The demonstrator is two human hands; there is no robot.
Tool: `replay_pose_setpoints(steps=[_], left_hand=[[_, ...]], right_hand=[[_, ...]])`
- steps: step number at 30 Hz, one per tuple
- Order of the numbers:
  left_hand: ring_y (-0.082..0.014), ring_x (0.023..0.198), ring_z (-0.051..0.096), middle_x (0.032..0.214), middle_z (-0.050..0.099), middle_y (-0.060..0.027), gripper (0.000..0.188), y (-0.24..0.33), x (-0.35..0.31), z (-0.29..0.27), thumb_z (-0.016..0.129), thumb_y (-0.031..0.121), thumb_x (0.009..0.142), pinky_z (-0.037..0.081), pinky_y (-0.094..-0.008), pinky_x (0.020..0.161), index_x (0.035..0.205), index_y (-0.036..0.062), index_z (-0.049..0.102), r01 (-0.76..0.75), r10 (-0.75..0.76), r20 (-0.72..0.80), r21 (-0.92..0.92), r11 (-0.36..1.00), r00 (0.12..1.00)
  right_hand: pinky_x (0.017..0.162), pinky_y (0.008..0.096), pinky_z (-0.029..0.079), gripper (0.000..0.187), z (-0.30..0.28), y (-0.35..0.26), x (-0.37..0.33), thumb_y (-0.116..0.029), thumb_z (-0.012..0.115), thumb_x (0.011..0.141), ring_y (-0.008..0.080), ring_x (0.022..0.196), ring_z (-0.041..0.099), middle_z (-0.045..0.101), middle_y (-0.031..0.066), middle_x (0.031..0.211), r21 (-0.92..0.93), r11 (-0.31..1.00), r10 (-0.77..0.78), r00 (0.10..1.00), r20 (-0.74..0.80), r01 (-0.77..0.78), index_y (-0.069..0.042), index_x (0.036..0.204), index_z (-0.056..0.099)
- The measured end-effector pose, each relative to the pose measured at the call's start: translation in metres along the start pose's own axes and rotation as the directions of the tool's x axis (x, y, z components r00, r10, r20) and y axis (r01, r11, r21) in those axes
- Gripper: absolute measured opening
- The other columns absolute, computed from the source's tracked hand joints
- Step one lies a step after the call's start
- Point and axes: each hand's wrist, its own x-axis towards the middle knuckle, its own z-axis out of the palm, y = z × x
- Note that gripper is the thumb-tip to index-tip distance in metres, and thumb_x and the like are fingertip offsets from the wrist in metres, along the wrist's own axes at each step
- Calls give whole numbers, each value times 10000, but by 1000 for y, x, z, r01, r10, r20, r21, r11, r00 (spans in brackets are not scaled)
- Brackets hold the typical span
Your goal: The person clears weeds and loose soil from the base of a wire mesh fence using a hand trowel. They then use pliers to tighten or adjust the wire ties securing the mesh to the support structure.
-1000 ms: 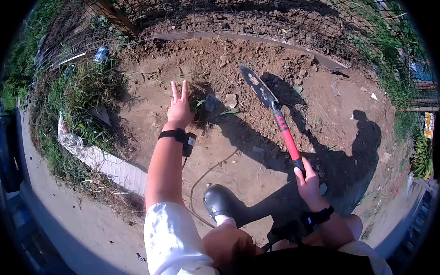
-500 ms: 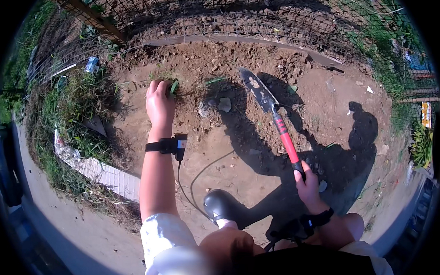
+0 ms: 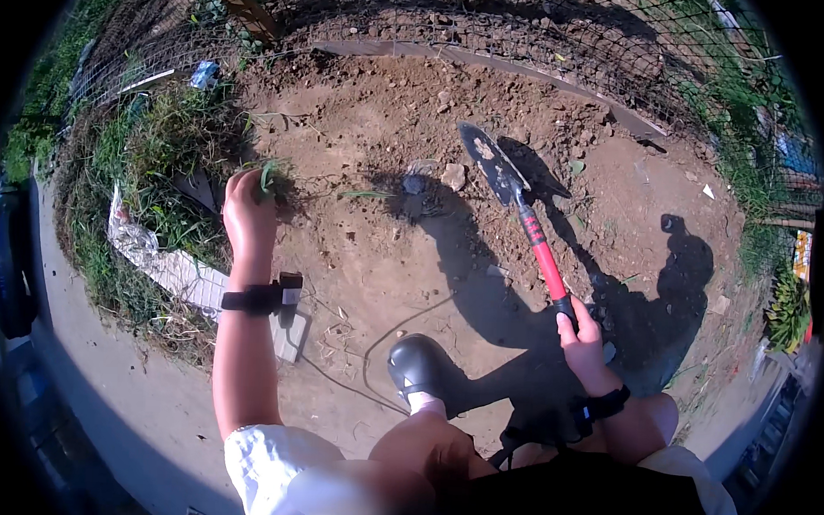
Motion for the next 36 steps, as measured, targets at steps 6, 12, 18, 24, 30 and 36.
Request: replay_pose_setpoints(steps=[6, 12, 18, 24, 30, 36], left_hand=[[-394, 1347, 214, 1467, 202, -236, 725, -52, 31, -84, 585, 326, 880, 250, -470, 1088, 1427, 40, 204, 138, -256, -305, -360, 923, 917], [-159, 996, 528, 1324, 455, -156, 494, 5, -18, -12, 608, 173, 880, 467, -264, 801, 1312, 34, 410, 263, -285, 343, -922, -283, 895], [-48, 640, 515, 1027, 648, -66, 195, 18, -43, 21, 602, 62, 854, 433, -176, 563, 1047, 62, 629, 391, -241, 308, -691, 609, 920], [-257, 878, 618, 1009, 605, -141, 308, 50, -67, 132, 682, 194, 770, 498, -335, 786, 1054, 80, 651, -19, 85, 363, -184, 983, 928], [-303, 1012, 546, 1007, 588, -127, 253, 93, -44, 194, 675, 280, 757, 456, -401, 868, 943, 109, 664, 80, -100, 284, 82, 993, 954], [-139, 718, 596, 815, 641, -90, 361, 100, -8, 176, 679, 95, 754, 461, -232, 699, 1096, 22, 591, 130, -89, 110, -471, 872, 990]], right_hand=[[527, 324, 445, 279, 16, 0, 4, -166, 579, 864, 230, 565, 587, 601, 127, 689, 113, 993, -35, 996, 84, 25, 10, 1078, 546], [428, 208, 382, 398, 15, 2, 5, -109, 538, 891, 55, 456, 451, 513, -9, 654, 254, 948, 145, 970, 194, -192, -51, 1278, 463], [497, 292, 442, 258, 14, 17, 4, -153, 591, 867, 140, 520, 563, 585, 78, 629, 50, 999, -23, 994, 108, 18, 3, 1067, 544], [549, 286, 438, 268, 7, 9, -9, -144, 584, 872, 105, 578, 528, 573, 67, 644, 103, 994, 19, 996, 85, -28, -2, 1097, 552], [519, 251, 400, 247, -2, 22, -15, -133, 572, 885, 66, 578, 470, 523, 27, 622, 173, 984, 43, 998, 44, -50, -2, 1092, 549], [491, 242, 404, 236, -12, 25, -25, -138, 575, 892, 62, 543, 497, 552, 30, 638, 239, 960, 141, 989, 46, -147, -3, 1084, 557]])
